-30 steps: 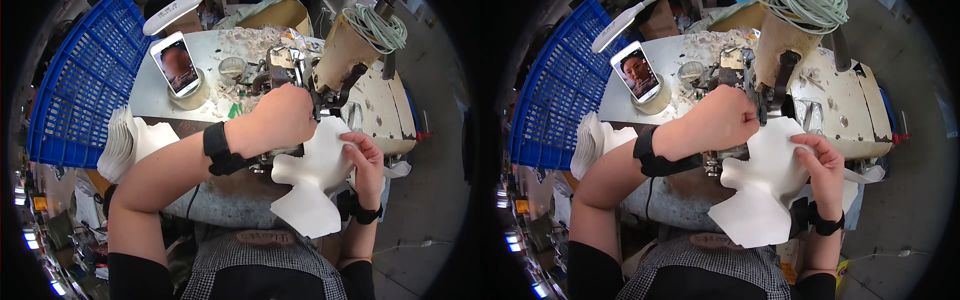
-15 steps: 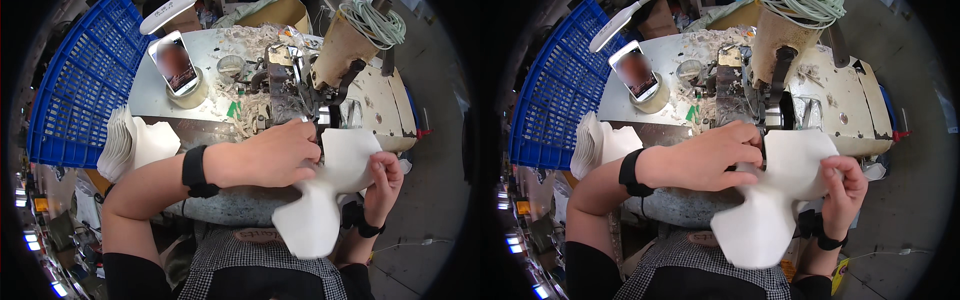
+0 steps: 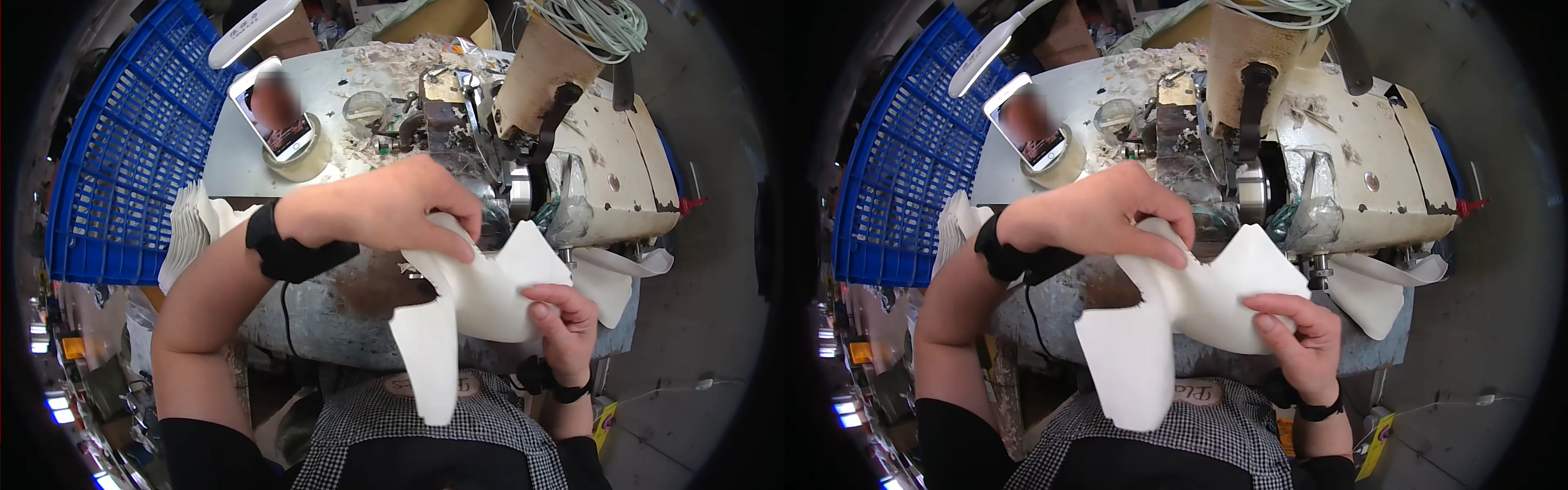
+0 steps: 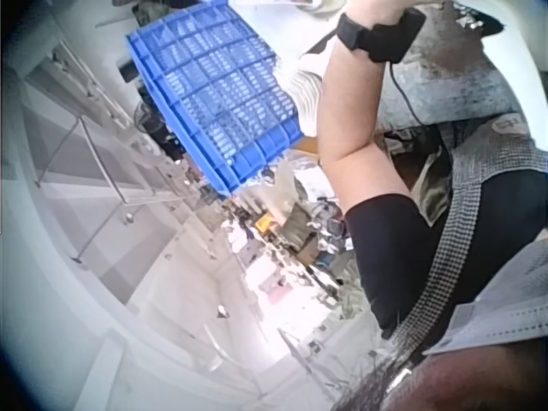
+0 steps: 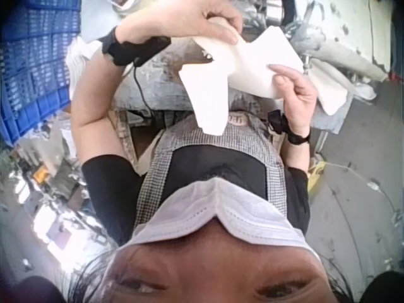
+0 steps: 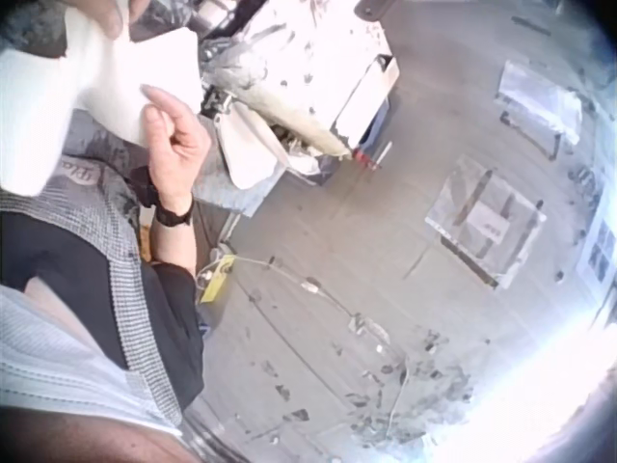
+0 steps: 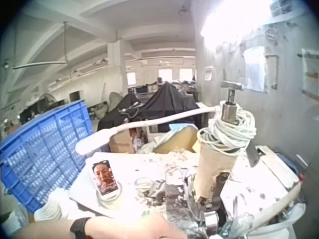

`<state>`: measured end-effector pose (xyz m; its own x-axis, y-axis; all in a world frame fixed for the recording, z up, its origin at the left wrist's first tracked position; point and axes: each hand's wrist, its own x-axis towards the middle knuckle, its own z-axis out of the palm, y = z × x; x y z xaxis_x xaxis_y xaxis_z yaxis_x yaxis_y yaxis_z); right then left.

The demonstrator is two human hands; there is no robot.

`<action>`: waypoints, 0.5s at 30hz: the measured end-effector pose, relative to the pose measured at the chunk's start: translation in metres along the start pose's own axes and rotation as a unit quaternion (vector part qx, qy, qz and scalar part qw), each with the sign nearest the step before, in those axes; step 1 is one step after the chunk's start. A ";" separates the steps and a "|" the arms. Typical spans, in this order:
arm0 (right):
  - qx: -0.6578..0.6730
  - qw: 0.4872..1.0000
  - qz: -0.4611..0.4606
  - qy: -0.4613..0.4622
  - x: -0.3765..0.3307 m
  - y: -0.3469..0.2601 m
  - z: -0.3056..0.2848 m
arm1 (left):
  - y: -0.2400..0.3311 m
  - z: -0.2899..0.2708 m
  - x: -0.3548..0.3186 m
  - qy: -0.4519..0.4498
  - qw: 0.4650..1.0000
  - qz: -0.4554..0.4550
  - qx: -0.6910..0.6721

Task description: The person uses a sewing machine to stitch white fabric pieces into mask shapes. They repeatedly pick up a piece, feed it through the machine, and place the finished item into a stack. A smartphone playing a video is visible on the table.

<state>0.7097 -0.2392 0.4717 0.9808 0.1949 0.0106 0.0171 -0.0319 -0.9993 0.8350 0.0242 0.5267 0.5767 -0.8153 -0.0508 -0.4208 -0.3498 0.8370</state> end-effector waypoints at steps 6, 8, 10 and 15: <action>0.000 0.998 -0.007 -0.063 0.007 0.008 0.030 | -0.007 -0.026 0.010 -0.029 0.993 0.013 0.114; 0.005 0.993 0.062 -0.103 0.006 0.009 0.035 | -0.007 -0.034 0.014 -0.041 0.992 -0.006 0.117; 0.065 0.991 0.028 -0.112 0.008 0.022 0.046 | -0.001 -0.041 0.020 -0.056 0.986 -0.046 0.149; 0.137 0.982 0.020 -0.131 0.017 0.025 0.061 | -0.003 -0.057 0.032 -0.088 0.979 -0.059 0.173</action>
<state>0.7147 -0.1772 0.4447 0.8955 0.4451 -0.0020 -0.1082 0.2135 -0.9709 0.8951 0.0254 0.5534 0.5193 -0.8159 -0.2542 -0.5883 -0.5571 0.5862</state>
